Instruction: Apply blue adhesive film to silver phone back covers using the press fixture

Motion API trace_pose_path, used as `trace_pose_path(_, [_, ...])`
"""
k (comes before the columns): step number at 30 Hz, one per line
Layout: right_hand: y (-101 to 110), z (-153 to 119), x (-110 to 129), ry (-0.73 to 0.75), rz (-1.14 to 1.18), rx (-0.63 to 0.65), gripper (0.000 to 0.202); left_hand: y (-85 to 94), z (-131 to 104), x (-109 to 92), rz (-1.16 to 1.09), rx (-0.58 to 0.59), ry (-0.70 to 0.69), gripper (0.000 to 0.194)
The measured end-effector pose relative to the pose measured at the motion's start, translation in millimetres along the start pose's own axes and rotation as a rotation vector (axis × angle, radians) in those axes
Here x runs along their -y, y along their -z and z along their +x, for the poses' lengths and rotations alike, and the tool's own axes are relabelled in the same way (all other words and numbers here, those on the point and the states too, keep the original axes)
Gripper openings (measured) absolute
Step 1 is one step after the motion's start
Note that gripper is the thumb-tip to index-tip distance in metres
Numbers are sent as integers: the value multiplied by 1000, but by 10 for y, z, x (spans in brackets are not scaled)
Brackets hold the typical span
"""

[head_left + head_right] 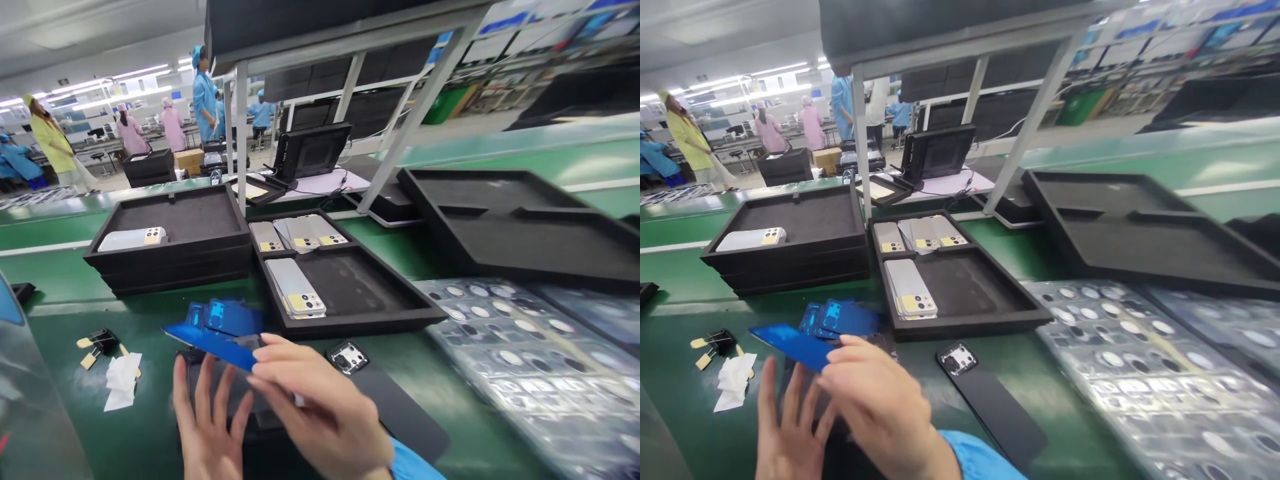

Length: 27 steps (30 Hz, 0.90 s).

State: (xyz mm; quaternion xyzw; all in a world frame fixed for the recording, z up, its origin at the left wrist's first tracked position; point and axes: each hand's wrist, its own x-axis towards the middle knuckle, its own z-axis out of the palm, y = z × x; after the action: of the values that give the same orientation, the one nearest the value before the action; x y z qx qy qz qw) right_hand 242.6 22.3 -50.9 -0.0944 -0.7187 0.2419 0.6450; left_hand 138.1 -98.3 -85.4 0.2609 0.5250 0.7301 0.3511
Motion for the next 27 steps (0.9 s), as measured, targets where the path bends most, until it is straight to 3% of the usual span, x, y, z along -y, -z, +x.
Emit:
trace_pose_path(3, [-148, 127, -11, 284, -32, 158, 21, -244, 352, -299, -77, 57, 48, 99])
trace_pose_path(5, [-275, 204, -57, 345, -28, 180, 18, -395, 605, -494, -103, 8, 127, 89])
trace_pose_path(9, [-432, 320, -146, 275, 85, 145, 22, -575, 1001, -737, -133, 29, 196, 82])
trace_pose_path(12, [-362, 389, -212, 172, 71, 51, 19, -614, 1148, -748, -185, 79, 208, 91])
trace_pose_path(16, [-138, 472, -339, -134, -54, -267, 22, -605, 1169, -653, 13, 417, 255, 85])
trace_pose_path(18, [-34, 508, -378, -265, -54, -269, 22, -597, 1149, -647, 170, 641, 242, 77])
trace_pose_path(21, [77, 549, -366, -376, 40, -162, 17, -592, 1162, -710, 337, 934, 165, 74])
trace_pose_path(23, [120, 564, -338, -412, 112, -123, 26, -589, 1204, -752, 390, 1030, 109, 73])
trace_pose_path(27, [153, 572, -329, -464, 167, -111, 26, -592, 1264, -731, 459, 1064, 68, 77])
